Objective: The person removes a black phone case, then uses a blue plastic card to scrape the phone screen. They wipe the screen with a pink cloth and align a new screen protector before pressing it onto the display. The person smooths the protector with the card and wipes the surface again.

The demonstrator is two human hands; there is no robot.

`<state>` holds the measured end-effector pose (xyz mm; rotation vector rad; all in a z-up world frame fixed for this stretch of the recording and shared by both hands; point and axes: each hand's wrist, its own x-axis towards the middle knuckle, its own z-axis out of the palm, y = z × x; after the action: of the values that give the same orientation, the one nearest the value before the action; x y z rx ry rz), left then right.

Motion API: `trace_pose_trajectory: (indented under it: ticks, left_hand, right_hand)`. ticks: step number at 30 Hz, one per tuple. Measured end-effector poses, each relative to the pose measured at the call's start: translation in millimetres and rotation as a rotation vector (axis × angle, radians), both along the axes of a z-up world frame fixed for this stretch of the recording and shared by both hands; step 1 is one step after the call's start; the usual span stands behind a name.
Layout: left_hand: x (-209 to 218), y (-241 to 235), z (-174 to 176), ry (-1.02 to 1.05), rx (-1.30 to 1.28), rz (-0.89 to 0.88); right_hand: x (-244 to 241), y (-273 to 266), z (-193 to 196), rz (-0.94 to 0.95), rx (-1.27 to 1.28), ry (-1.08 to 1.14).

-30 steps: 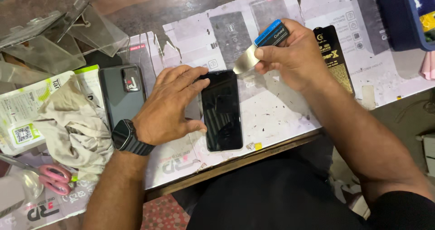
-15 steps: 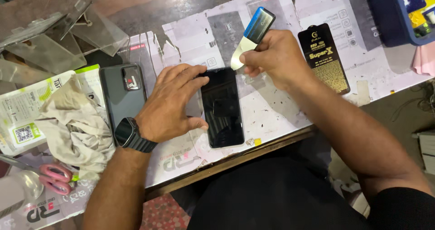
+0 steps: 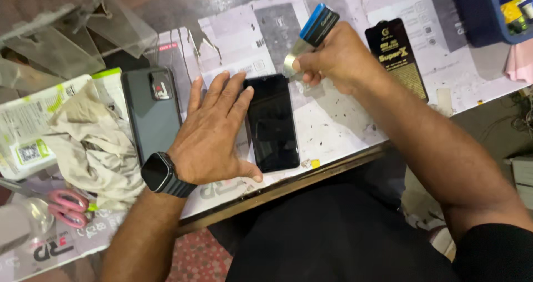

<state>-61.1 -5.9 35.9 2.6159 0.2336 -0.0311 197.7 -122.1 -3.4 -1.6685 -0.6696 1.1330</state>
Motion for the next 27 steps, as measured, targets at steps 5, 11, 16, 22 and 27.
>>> trace_pose_trajectory:
  ticks: [5, 11, 16, 22, 27]
  left_hand:
    - [0, -5, -13, 0.082, 0.021, -0.001]
    - [-7, -6, -30, -0.017, -0.053, -0.025]
    - [-6, -8, -36, -0.012, -0.043, -0.019]
    - [-9, -6, -38, -0.057, -0.041, -0.021]
    - [-4, -6, -26, -0.106, -0.045, -0.009]
  right_hand:
    - [8, -6, -19, -0.014, 0.05, 0.034]
    - [26, -13, -54, 0.143, 0.097, 0.08]
    - [31, -17, -65, 0.157, 0.15, 0.055]
    - [24, -14, -53, 0.115, 0.099, 0.013]
    - [6, -3, -24, -0.047, 0.075, -0.041]
